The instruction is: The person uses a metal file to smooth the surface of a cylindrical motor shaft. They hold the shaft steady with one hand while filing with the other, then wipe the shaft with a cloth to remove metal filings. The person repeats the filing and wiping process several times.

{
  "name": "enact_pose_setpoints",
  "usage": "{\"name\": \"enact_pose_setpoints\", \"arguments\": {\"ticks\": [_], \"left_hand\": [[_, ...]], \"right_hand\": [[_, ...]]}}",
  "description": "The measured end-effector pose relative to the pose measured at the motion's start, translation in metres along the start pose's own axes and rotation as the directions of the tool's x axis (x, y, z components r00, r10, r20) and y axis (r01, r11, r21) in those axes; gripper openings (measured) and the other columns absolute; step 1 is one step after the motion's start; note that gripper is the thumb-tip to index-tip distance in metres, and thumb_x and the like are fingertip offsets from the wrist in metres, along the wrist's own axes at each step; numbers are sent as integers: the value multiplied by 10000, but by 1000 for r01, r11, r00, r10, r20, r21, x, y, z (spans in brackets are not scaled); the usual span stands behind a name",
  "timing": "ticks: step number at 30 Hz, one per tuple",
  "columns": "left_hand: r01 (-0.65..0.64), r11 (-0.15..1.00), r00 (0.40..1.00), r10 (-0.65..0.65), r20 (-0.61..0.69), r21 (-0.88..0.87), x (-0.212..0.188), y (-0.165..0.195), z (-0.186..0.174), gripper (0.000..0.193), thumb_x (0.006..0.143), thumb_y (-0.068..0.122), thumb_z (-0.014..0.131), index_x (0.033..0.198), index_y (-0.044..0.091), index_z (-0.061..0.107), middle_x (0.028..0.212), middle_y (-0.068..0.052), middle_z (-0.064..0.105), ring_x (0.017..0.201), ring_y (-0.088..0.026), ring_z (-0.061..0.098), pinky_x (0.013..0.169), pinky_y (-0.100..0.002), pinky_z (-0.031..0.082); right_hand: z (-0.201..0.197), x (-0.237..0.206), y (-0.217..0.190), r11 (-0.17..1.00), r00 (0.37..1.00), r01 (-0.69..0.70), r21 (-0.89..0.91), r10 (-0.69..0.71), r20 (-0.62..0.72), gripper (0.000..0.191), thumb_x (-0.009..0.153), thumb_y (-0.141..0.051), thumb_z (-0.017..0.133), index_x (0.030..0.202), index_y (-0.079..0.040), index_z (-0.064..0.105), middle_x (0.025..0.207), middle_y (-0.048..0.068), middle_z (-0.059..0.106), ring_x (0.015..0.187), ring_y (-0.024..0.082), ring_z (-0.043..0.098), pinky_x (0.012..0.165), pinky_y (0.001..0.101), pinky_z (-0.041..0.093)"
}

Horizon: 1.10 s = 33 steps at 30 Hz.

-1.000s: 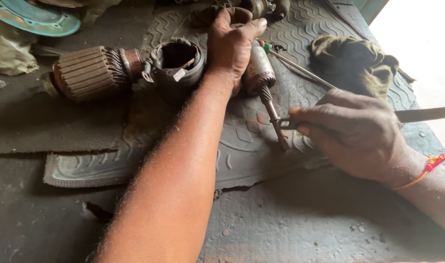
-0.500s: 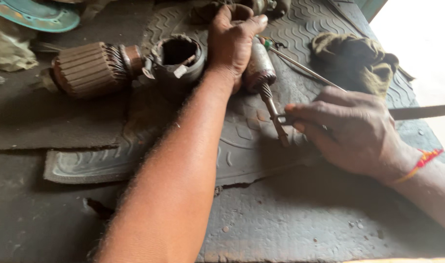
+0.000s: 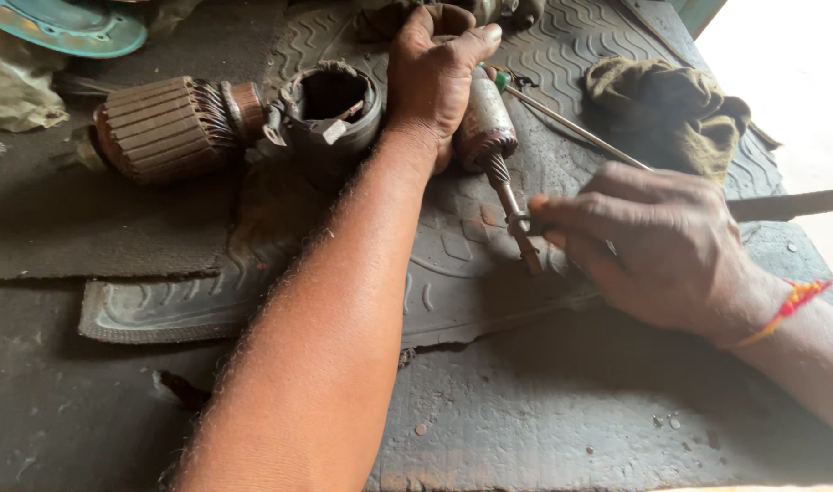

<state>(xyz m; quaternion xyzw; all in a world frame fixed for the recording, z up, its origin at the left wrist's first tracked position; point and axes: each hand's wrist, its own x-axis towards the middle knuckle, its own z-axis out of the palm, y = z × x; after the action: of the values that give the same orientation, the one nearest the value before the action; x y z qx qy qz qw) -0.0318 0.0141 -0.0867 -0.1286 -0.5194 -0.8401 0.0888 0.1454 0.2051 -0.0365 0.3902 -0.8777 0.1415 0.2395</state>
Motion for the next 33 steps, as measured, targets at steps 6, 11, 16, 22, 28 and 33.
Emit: {"name": "enact_pose_setpoints", "arguments": {"ticks": [6,11,16,22,28,33], "left_hand": [[-17,1000,1000,17,2,7,1,-2,1,329,749,133,792,992,52,585,846,-97,657,638,-178,672,601,-352,599],[-20,998,1000,20,-2,67,2,-3,-2,316,752,160,786,985,58,599,848,-89,671,673,-173,691,625,-346,620],[-46,995,999,45,8,91,1,-4,1,346,746,191,797,993,55,597,854,-88,670,746,-186,683,674,-356,614],[-76,679,992,122,-11,730,-2,12,9,461,698,336,813,1044,87,637,916,-65,722,838,-189,707,775,-339,577],[145,498,989,-108,-105,855,-9,34,19,676,663,346,809,1220,109,511,1001,-92,662,845,-213,672,758,-368,583],[233,891,960,-146,-240,389,-17,36,23,547,596,146,666,1125,74,552,984,-105,613,811,-243,678,640,-410,622]], "right_hand": [[1,0,5,999,1000,27,27,-27,-2,280,830,-57,777,1106,-106,783,833,34,696,693,156,675,583,319,557],[1,0,7,996,998,61,58,-60,-15,264,847,-65,784,1109,-96,779,817,36,693,678,145,678,567,313,563],[-2,1,1,999,999,42,6,-42,-35,300,817,-67,781,1112,-114,779,815,39,684,698,189,675,608,360,549],[-7,0,-1,997,997,50,51,-47,-55,327,808,-69,782,1129,-134,776,818,20,680,694,180,673,619,342,548],[-12,-1,3,993,995,82,80,-76,-72,233,832,-97,800,1062,-122,778,759,11,671,611,153,643,562,337,526],[-24,-6,7,997,989,-74,33,78,-123,159,876,-99,767,1022,-69,712,818,68,677,660,218,645,613,374,512]]}}
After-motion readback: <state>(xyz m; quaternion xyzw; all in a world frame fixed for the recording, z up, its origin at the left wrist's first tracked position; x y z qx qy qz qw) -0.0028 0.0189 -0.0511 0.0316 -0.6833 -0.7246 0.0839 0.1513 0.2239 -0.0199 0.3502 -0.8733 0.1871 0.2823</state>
